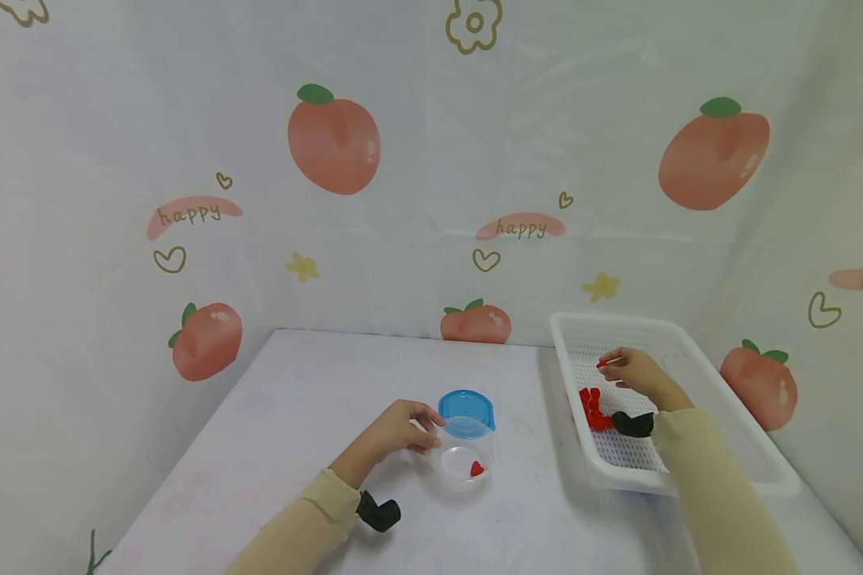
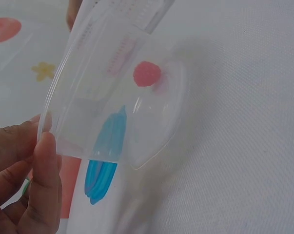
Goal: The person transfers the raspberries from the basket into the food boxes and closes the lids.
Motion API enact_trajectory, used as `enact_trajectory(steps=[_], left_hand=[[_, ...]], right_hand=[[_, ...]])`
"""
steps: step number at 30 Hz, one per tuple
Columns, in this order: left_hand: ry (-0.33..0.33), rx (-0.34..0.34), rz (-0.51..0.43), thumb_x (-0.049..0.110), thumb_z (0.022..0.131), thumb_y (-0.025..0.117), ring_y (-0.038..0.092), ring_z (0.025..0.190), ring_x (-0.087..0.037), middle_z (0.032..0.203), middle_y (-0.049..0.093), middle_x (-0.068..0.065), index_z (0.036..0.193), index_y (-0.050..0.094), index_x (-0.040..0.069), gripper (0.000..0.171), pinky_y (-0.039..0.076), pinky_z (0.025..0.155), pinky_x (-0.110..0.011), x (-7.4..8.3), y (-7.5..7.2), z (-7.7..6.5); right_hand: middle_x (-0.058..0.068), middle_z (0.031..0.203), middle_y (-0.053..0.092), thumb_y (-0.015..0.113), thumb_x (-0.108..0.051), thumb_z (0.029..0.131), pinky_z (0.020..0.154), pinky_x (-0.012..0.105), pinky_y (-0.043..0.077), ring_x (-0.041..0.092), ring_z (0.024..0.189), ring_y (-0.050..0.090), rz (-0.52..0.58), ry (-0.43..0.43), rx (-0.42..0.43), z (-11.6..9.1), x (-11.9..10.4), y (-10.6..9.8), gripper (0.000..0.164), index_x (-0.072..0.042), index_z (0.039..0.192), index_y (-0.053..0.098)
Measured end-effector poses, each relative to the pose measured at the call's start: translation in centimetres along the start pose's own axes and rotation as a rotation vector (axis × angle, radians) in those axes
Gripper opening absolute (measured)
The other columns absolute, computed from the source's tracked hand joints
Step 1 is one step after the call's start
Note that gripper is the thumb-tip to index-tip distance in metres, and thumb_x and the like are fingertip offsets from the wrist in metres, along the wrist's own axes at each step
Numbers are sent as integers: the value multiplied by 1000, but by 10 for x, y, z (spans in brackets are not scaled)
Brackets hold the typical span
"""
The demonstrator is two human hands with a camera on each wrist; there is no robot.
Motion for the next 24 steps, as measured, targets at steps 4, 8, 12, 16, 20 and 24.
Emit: enact_trajectory(steps=[4,8,12,16,20,24], left_hand=[[-1,3,2,4,81,76,59,66,-14,88,58,-7,106,69,1,26,58,66,-26,-1,0,0],[-5,6,5,5,81,76,59,66,-14,88,58,-6,106,70,2,26,58,66,-26,-2,0,1],[-3,8,-2,5,80,76,59,64,-14,87,58,-6,105,70,2,26,58,65,-26,-2,0,1],[0,7,-5,4,80,76,59,64,-14,87,58,-6,105,70,2,25,58,64,-26,-1,0,0],[3,6,-5,4,81,76,59,65,-14,87,58,-6,105,70,2,24,58,65,-26,0,0,-1],[1,8,-6,4,81,76,59,65,-14,87,58,-6,105,70,3,24,58,66,-26,-1,0,0]], right_hand=[[36,117,58,57,-10,96,86,45,56,41,100,63,-13,-44,43,0,-13,4,34,15,118,50],[33,114,60,56,-14,97,84,42,56,40,98,63,-29,-69,105,1,-26,7,34,12,119,52],[32,116,59,56,-14,97,84,44,56,42,101,62,-14,-104,165,1,-40,11,34,10,120,52],[31,119,60,56,-14,98,83,40,57,42,103,62,13,-132,214,-1,-51,14,35,9,123,52],[30,119,60,57,-14,97,80,32,58,40,103,63,40,-152,255,-3,-64,18,35,8,125,53],[29,120,59,57,-15,97,81,30,58,39,103,64,65,-150,269,-6,-78,24,37,6,127,52]])
Point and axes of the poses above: each hand's wrist, its own z-axis towards the middle knuckle, its own y-axis out of the palm, x = y × z, the point moved 4 cm from there along z, towards the middle knuckle
